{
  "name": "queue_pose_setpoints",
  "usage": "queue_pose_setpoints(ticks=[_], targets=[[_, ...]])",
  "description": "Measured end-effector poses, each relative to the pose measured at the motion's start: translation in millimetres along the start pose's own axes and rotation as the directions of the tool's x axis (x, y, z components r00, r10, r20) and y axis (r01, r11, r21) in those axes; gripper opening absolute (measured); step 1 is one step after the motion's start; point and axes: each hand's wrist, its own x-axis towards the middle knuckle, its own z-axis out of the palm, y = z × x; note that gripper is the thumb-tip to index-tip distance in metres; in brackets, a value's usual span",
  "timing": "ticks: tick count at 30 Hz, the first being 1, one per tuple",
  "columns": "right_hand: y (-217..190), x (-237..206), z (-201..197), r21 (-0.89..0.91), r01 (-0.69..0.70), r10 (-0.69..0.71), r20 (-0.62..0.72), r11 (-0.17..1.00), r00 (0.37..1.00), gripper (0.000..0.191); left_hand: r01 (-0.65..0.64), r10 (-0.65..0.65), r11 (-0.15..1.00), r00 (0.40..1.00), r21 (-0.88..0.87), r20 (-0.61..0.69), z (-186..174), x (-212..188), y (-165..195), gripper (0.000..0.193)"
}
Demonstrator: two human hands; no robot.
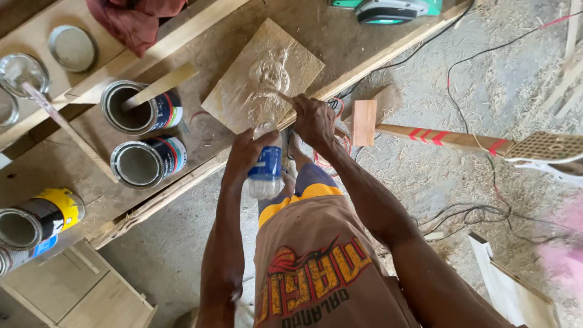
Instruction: The person stirs paint in two separate cans using a wooden stick, then pours the contents onto a small wooden board. They mix the two paints together on the board with the stick, occasionally adding water from a plastic bottle to adjust the consistency.
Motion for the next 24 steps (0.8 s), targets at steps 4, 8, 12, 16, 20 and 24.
queue_pose_setpoints(ticks=[4,8,12,16,20,24], targets=[[-6,-5,4,0.044,-0.106,0.108,-0.061,0.993,0.992,0.011,-0.021,0.021,1.0,1.0,0.014,0.0,-5,13,6,0.049],[-6,-7,6,0.009,-0.112,0.113,-0.029,0.994,0.993,0.009,-0.072,0.077,0.991,0.996,0.115,-0.035,-18,14,14,0.052],[-5,-6,4,-0.007,-0.156,0.155,-0.031,0.988,0.987,0.011,-0.06,0.059,0.986,0.998,0.157,0.012,-23,18,22,0.056],[-4,-3,2,-0.023,-0.103,0.104,0.007,0.994,0.995,0.01,-0.102,0.095,0.986,0.993,0.133,0.064,-24,29,33,0.06],[-2,2,-2,-0.018,-0.102,0.103,0.048,0.995,0.994,0.011,-0.002,-0.003,0.978,1.0,0.209,0.027,-30,39,34,0.074],[4,9,-5,-0.01,-0.103,0.103,0.158,0.995,0.982,0.014,0.046,-0.068,0.95,0.996,0.308,0.06,-33,44,26,0.088]])
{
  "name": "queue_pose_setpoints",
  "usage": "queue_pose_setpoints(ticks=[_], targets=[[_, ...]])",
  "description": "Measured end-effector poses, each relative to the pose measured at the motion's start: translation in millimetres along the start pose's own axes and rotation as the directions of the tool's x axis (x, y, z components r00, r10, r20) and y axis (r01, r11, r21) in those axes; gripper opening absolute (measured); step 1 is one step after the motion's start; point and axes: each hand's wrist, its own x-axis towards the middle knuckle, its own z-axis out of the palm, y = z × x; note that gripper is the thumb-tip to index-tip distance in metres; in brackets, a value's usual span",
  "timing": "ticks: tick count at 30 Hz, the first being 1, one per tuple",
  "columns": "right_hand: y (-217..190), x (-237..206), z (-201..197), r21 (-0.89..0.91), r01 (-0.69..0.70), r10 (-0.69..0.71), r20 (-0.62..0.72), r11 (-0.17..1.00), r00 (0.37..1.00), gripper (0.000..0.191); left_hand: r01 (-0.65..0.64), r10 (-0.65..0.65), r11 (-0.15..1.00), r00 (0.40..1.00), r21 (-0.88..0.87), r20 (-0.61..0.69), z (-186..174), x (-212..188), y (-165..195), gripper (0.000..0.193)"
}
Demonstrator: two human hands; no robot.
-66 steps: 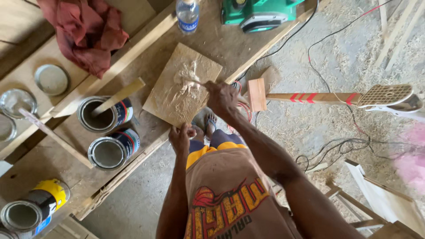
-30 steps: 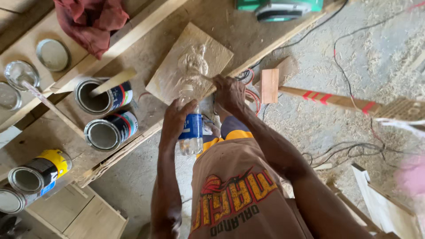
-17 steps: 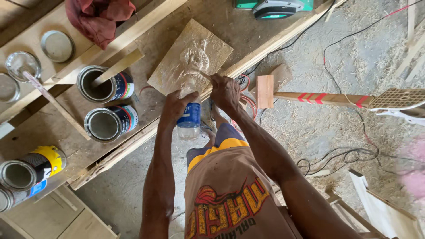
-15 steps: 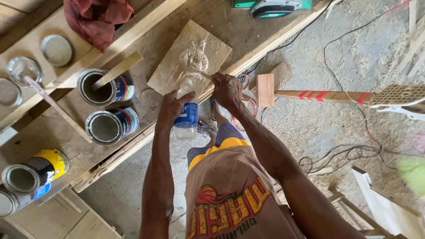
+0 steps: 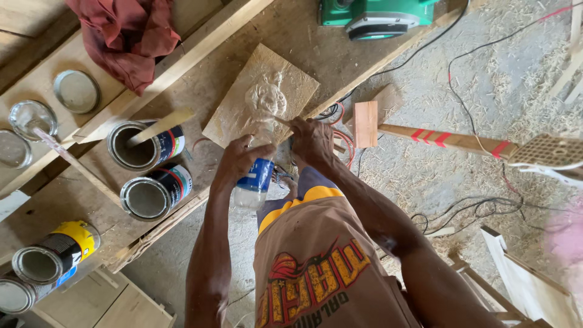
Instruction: The person stirs paint in two separate cans using a wooden stick, then pours the contents onto a small wooden board. They mix the two paints together on the board with the stick, occasionally adding water from a plastic bottle to adjust the consistency.
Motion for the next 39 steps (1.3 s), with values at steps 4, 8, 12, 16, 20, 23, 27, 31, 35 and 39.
queue_pose_setpoints(ticks=[4,8,12,16,20,23,27,31,35,39], targets=[[8,8,-6,0.022,0.043,-0.042,-0.053,0.999,0.998,0.013,-0.24,0.252,0.964,0.963,0.118,-0.094,-12,-8,9,0.09],[13,15,-12,0.025,0.07,-0.069,-0.056,0.997,0.996,0.012,-0.216,0.229,0.968,0.968,0.125,-0.104,-32,-25,40,0.075],[15,22,-18,0.149,0.062,-0.063,0.007,0.987,0.998,0.011,-0.323,0.316,0.946,0.911,0.017,-0.264,-40,-17,75,0.082],[16,28,-25,0.157,0.062,-0.07,0.047,0.986,0.996,0.012,-0.575,0.52,0.818,0.712,0.033,-0.472,-40,21,81,0.086],[21,28,-32,0.126,0.107,-0.113,0.037,0.986,0.993,0.015,-0.663,0.56,0.745,0.561,0.074,-0.61,-40,67,67,0.082],[32,27,-32,0.096,0.181,-0.183,0.007,0.979,0.983,0.017,-0.732,0.595,0.676,0.477,0.082,-0.646,-46,93,59,0.086],[47,32,-27,0.062,0.166,-0.171,0.086,0.984,0.981,0.02,-0.669,0.61,0.715,0.458,0.201,-0.647,-52,111,45,0.101],[54,52,-27,0.054,0.282,-0.282,0.0,0.958,0.959,0.025,-0.521,0.366,0.851,0.501,0.065,-0.784,-21,82,-11,0.088],[57,77,-34,-0.038,0.328,-0.33,-0.079,0.944,0.941,0.024,-0.104,0.078,0.994,0.479,0.032,-0.875,65,15,-104,0.065],[63,77,-32,-0.034,0.287,-0.289,-0.168,0.957,0.942,0.021,-0.145,-0.232,0.732,0.866,-0.665,-0.444,112,5,-148,0.047]])
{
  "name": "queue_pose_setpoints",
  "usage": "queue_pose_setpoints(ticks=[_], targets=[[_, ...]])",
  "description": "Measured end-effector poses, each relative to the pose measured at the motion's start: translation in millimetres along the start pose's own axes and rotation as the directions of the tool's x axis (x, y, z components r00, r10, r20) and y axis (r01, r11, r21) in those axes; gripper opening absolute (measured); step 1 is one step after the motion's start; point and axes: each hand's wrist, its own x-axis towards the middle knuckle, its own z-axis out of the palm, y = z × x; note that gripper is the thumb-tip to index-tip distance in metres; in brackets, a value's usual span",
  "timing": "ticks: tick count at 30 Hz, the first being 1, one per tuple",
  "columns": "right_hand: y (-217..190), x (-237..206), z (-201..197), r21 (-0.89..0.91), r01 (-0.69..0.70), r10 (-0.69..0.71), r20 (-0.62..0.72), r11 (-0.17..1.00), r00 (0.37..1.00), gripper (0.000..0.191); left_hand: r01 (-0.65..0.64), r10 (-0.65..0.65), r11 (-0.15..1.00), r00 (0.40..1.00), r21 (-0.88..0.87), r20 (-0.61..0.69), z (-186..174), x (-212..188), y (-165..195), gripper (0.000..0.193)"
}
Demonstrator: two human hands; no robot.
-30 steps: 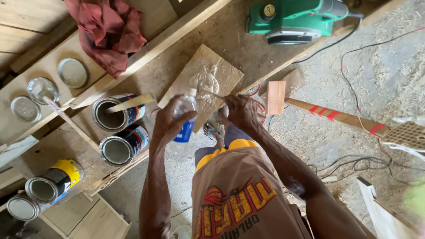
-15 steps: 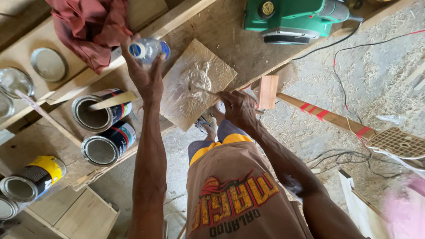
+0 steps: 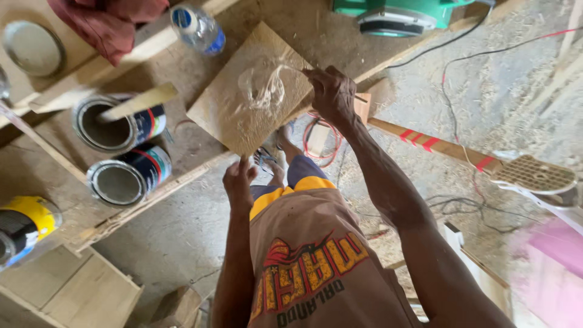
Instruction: The person stirs paint in two separate cans using a wooden stick, then pours the contents onto a small wooden board. They mix the two paints together on the board with the stick, occasionally adding water from a plastic bottle to adjust the consistency.
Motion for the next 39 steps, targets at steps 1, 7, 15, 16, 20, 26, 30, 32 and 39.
queue_pose_setpoints(ticks=[1,7,15,16,20,26,30,32,39], targets=[[-2,-8,3,0.037,-0.021,0.021,-0.015,0.999,1.0,0.023,0.095,-0.054,0.943,0.989,-0.319,0.135,3,2,-3,0.043],[-46,-81,41,0.175,-0.107,0.124,-0.086,0.979,0.989,0.026,0.116,-0.023,0.868,0.981,-0.482,0.194,24,22,31,0.028],[-129,-125,67,0.18,-0.064,0.092,-0.152,0.982,0.984,0.037,0.092,-0.002,0.896,0.979,-0.435,0.204,24,13,46,0.025],[-138,-125,72,0.173,-0.094,0.119,-0.139,0.98,0.983,0.036,0.079,0.027,0.893,0.974,-0.443,0.226,25,14,47,0.025],[-148,-120,82,0.136,-0.11,0.11,0.01,0.985,0.994,0.037,0.031,0.081,0.874,0.975,-0.486,0.209,26,12,45,0.028],[-82,-61,27,-0.305,-0.056,0.097,0.12,0.951,0.988,0.042,0.054,0.016,0.858,0.991,-0.511,0.132,33,8,47,0.03],[-71,-36,31,-0.348,-0.032,0.044,0.026,0.937,0.999,0.038,0.079,-0.027,0.904,0.991,-0.42,0.129,34,11,49,0.028],[-82,-44,42,-0.289,-0.01,0.015,0.015,0.957,1.0,0.036,0.082,-0.035,0.914,0.991,-0.397,0.126,33,14,47,0.027],[-68,-56,29,-0.177,0.106,-0.102,0.033,0.979,0.994,0.031,0.092,-0.04,0.917,0.989,-0.389,0.14,30,19,41,0.026]])
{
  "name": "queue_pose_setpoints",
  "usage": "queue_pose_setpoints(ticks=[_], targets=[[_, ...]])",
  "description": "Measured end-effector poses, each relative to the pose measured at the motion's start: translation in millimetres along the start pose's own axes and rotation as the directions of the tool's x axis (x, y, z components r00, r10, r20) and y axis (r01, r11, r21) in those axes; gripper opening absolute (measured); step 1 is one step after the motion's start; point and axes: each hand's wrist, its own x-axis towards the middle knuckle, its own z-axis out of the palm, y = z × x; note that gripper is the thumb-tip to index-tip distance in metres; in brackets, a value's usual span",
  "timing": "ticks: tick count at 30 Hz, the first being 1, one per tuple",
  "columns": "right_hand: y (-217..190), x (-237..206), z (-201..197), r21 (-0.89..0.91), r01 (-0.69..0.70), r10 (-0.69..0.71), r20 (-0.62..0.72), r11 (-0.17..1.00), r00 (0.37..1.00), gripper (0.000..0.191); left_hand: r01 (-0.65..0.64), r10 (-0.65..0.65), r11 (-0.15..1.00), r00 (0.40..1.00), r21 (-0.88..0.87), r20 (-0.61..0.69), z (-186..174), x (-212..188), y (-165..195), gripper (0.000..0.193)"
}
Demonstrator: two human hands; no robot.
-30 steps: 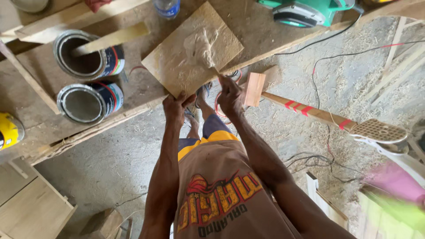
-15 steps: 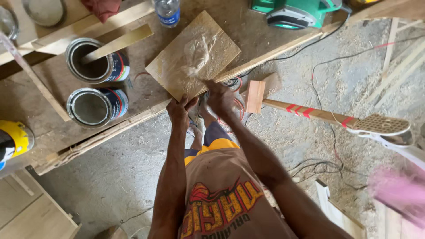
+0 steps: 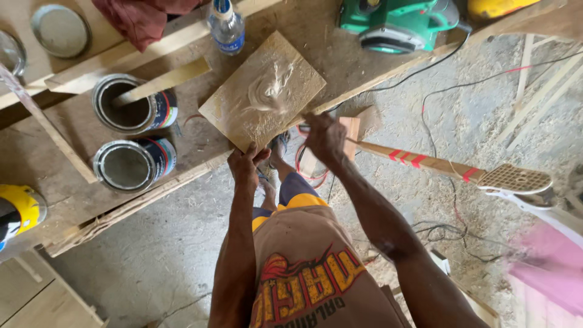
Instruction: The person stirs paint in two separate cans using a wooden stick, then pours the contents onto a small wooden board. They mix the two paints together on the board with the stick, occasionally adding water from a plastic bottle to adjust the consistency.
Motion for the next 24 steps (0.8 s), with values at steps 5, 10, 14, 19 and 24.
queue_pose_setpoints(ticks=[5,10,14,19,24], targets=[[-2,17,3,-0.059,-0.107,0.11,0.044,0.992,0.993,0.03,0.015,-0.015,0.999,1.0,0.044,-0.001,-1,-3,1,0.027],[-4,1,7,-0.008,-0.031,0.032,0.173,0.999,0.984,0.027,0.012,-0.012,1.0,1.0,0.026,-0.002,0,-1,1,0.029],[-3,-3,13,-0.147,0.034,-0.018,0.108,0.989,0.994,0.024,0.033,-0.033,0.999,0.999,-0.009,-0.039,0,0,-2,0.029],[-17,-6,8,-0.07,0.037,-0.031,0.075,0.997,0.997,0.031,0.023,-0.023,1.0,0.999,0.008,-0.042,-2,-4,-1,0.034],[18,16,6,0.035,-0.065,0.057,0.182,0.997,0.982,0.031,0.039,-0.038,0.999,0.999,0.022,-0.038,-3,-2,0,0.033]])
